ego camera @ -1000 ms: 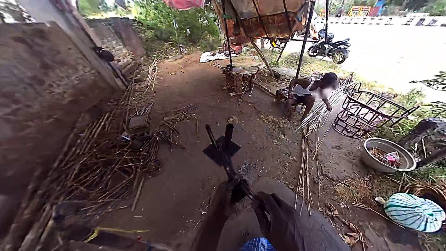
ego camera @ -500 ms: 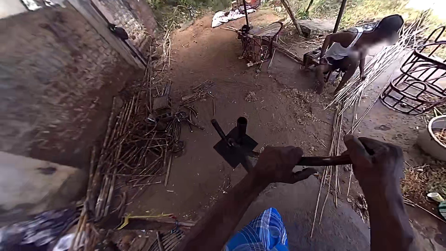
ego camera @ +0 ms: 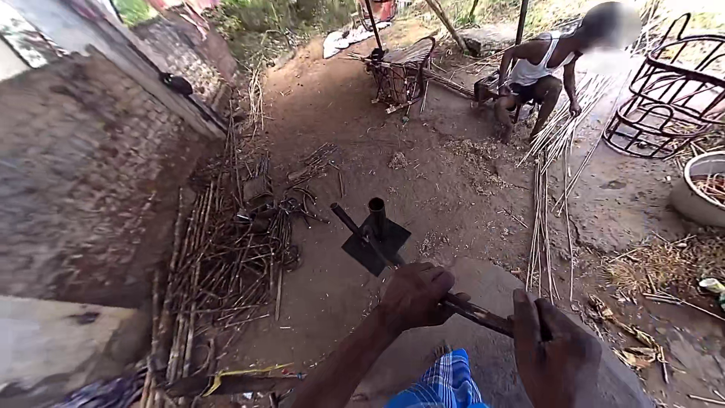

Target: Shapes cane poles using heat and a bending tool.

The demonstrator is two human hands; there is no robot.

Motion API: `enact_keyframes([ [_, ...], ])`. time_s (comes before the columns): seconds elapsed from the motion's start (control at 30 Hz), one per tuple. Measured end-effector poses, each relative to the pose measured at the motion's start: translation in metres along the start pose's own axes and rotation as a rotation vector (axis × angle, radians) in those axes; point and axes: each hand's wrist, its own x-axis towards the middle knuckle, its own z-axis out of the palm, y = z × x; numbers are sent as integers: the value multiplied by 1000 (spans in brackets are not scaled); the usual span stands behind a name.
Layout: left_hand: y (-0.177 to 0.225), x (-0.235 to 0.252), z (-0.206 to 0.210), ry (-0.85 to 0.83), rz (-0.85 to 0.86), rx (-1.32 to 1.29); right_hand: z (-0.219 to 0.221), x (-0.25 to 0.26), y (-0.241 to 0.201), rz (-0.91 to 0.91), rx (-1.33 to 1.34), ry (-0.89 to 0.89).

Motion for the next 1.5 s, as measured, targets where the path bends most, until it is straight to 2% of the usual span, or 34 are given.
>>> enact_keyframes([
  [0.07,-4,23,3,-51,12,-8,-1,31,7,65,-36,-43],
  [0.13,-11,54,17,-83,-53,16,2,85,19,153,-55,-130],
  [0.2,-18,88,26,-166,-225,84,21,150,34,237,-22,-223],
  [0.3,-41,159,32,-429,-594,100,89,264,64,329,100,-378],
  [0.37,-45,168,39,-450,-709,98,116,287,75,368,119,-459],
  [0.4,-43,164,32,-423,-675,100,104,281,63,327,92,-437],
  [0.43,-35,146,23,-388,-594,85,76,251,47,268,48,-399],
  [0.5,-14,96,8,-203,-358,62,20,157,17,133,-66,-243],
  [0.57,11,57,-3,-26,-209,74,10,75,-6,106,-82,-85],
  [0.63,40,46,-6,25,-178,49,24,39,-20,129,-76,-48],
  [0.73,44,76,0,-30,-231,75,43,60,-19,157,-109,-121],
  [0.8,28,110,17,-116,-335,108,58,107,-6,238,-111,-182],
  [0.87,8,159,32,-250,-538,135,85,176,16,327,-60,-301],
  [0.93,-17,202,46,-300,-715,174,123,243,38,342,8,-413],
  [0.97,-20,203,50,-312,-763,181,135,250,44,345,26,-449],
  [1.03,-9,191,40,-269,-686,152,113,228,33,307,20,-393],
  [1.1,9,140,18,-144,-436,104,72,150,3,241,0,-267],
  [1.17,18,84,2,-25,-263,86,56,75,-18,176,0,-228],
  [1.23,22,48,-5,42,-296,105,64,41,-34,133,-24,-251],
  [1.27,18,45,-6,45,-342,138,74,42,-38,117,-50,-259],
  [1.33,9,53,-5,-54,-467,233,91,63,-40,138,-80,-320],
  [1.5,-35,155,23,-313,-823,334,149,201,-12,315,-42,-519],
])
